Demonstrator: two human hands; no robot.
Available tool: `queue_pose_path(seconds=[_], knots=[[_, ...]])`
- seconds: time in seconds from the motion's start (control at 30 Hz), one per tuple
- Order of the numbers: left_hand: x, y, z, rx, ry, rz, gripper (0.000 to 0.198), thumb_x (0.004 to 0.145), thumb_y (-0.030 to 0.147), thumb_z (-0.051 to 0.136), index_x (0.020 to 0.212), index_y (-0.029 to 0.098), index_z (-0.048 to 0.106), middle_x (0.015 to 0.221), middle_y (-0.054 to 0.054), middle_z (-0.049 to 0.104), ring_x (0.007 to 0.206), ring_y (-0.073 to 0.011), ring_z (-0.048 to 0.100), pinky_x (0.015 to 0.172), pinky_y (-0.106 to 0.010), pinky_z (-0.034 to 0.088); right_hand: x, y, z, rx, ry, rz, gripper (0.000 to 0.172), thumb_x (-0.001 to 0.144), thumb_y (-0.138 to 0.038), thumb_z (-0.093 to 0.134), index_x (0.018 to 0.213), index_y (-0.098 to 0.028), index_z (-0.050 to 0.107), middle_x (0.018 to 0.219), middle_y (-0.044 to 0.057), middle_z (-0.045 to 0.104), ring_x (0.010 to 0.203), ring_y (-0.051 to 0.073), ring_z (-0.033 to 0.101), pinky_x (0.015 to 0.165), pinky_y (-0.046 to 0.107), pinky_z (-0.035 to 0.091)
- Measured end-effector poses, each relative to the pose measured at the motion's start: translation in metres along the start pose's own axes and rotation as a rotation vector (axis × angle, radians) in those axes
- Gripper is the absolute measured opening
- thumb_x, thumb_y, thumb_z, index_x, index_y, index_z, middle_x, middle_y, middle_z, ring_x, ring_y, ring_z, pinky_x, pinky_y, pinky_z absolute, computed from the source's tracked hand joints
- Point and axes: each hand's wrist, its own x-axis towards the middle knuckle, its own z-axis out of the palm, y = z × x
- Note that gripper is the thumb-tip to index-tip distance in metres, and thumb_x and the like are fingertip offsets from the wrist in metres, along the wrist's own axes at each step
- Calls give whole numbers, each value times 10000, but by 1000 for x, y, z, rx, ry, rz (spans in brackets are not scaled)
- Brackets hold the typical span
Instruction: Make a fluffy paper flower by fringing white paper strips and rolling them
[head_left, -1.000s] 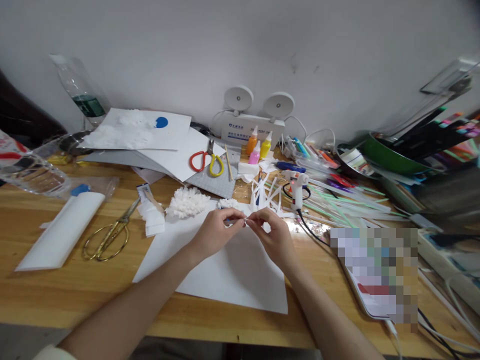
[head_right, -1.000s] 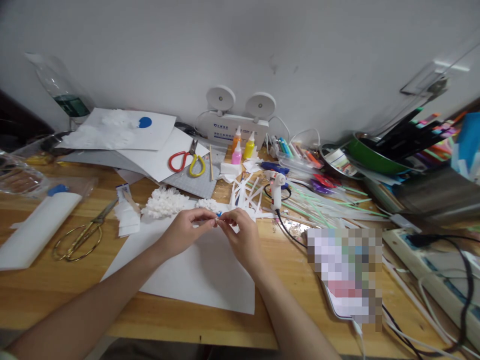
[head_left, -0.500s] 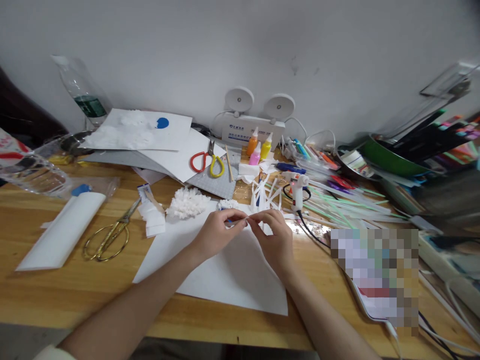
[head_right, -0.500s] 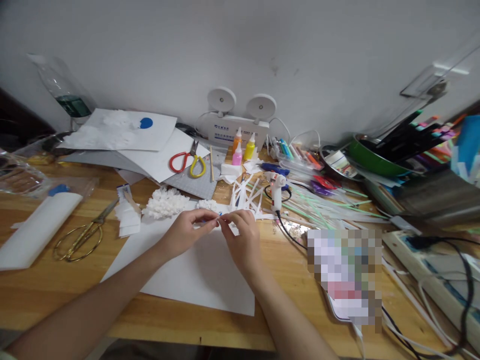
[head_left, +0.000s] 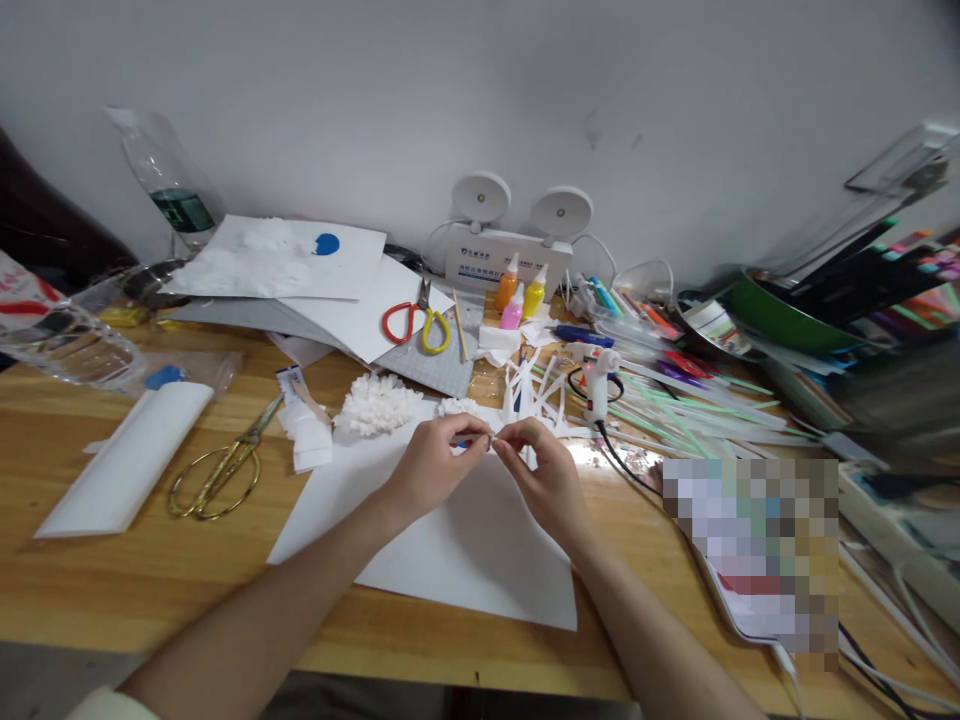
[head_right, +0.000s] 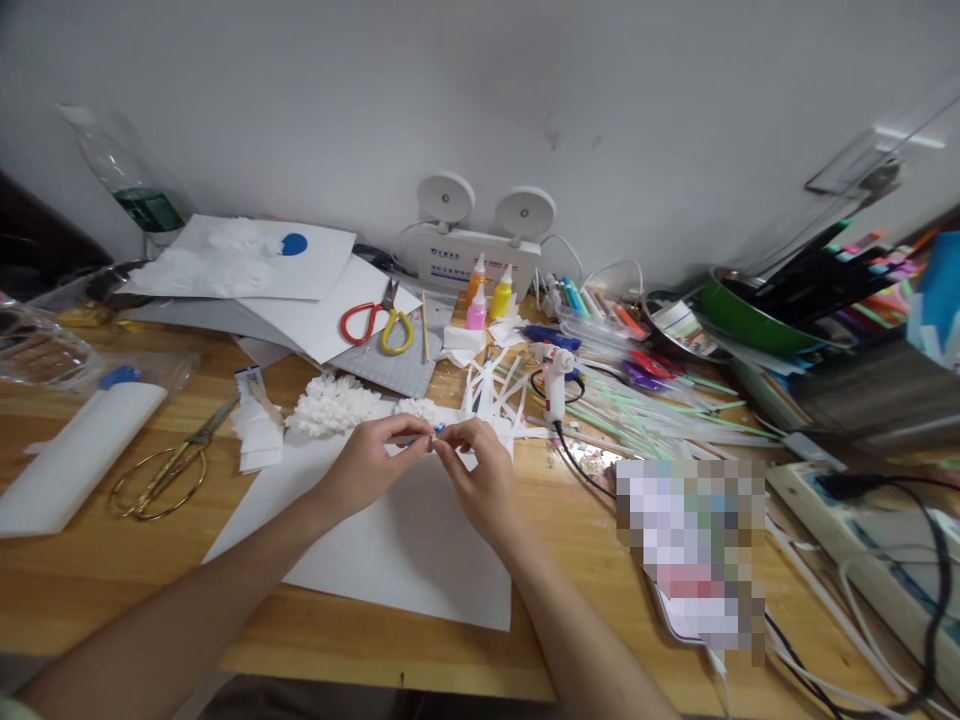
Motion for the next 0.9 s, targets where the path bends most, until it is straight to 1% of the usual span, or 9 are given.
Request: queue_pose_path(seconds=[0.3,0.5,0.7,0.8,0.9], knots=[[-1,2,1,10,-14,30,166,745,208,473,818,163,616,821,-26,658,780,-139,598,724,-241,471,0,-1,-2,-36,37,-34,48,768,-206,520,722,-199,528,676,12,544,652,141,482,606,269,399],[-1,4,0,20,-35,33,181,749,201,459,809,159,624,804,-31,656,765,-146,593,715,-257,472,-1,-1,0,-83,135,-48,37,753,-231,548,743,-204,572,681,18,549,659,147,501,607,285,415],[-1,3,2,-43,-33,-5,188,743,220,482,858,156,616,835,-37,658,786,-145,604,717,-243,480,-3,-1,3,-164,227,-150,66,756,-194,542,746,-217,603,698,32,575,702,167,511,657,321,418],[0,2,1,-61,-18,-24,178,739,223,489,849,158,614,838,-32,655,786,-138,604,709,-226,478,-2,-1,2,-159,209,-145,46,759,-183,539,730,-204,568,700,29,560,703,161,501,661,313,408],[1,0,0,-36,19,-27,151,733,218,494,805,159,612,800,-25,648,765,-132,598,705,-226,472,-1,-2,1,-100,139,-101,63,774,-180,517,713,-199,520,697,21,543,690,151,488,639,293,400]])
